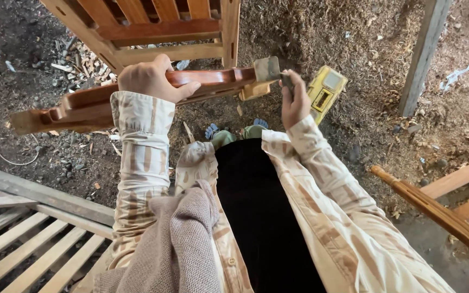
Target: The person sands a wooden chair frame using a sanding block. They hold the chair with one hand and rub the sanding block along the edges and surfaces of the wood, focusing on smoothing the finish.
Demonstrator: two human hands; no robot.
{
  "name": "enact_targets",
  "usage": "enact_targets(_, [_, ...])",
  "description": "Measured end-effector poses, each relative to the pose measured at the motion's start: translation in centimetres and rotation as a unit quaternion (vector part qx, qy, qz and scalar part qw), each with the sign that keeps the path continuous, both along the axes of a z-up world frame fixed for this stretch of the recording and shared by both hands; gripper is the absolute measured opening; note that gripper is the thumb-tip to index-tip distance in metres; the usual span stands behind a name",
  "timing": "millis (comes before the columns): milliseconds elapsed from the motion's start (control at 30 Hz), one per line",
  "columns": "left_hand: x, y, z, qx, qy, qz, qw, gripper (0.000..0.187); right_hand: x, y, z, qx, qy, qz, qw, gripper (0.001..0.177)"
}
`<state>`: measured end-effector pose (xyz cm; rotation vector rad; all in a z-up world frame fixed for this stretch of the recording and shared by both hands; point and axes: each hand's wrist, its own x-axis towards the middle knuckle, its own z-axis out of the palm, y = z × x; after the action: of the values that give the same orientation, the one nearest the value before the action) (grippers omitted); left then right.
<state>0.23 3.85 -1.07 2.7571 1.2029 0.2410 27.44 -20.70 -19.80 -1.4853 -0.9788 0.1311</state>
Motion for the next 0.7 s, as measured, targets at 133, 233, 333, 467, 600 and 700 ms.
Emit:
enact_targets(133, [0.2,-0.2,0.1,-0.005,0.007,-0.001,1.000,0.067,-3.2,-0.1,4.3,-0.065,-0.035,-0.008,0.997,0.049])
enact_targets(233, [-0.2,-0.2,0.0,-0.008,0.010,0.002,1.000,0.067,-2.9,-0.2,3.5,-0.070,-0.083,-0.006,0.994,0.049])
enact_targets(333, [-0.1,-0.3,0.6,-0.009,0.005,-0.005,1.000,0.066,-2.3,0.0,2.9,-0.060,-0.153,-0.014,0.986,0.047])
enact_targets(467, [-0.2,-0.7,1.4,-0.013,-0.003,-0.017,1.000,0.063,-1.7,0.0,1.7,-0.053,-0.215,-0.026,0.975,0.045])
enact_targets(600, [-0.3,-1.0,1.4,-0.019,-0.002,-0.011,1.000,0.063,-1.3,1.4,1.1,-0.045,-0.220,-0.029,0.974,0.044])
enact_targets(700, [-0.2,-1.2,0.8,0.013,-0.010,-0.015,1.000,0.063,0.0,3.1,-0.4,-0.035,-0.193,-0.040,0.980,0.043])
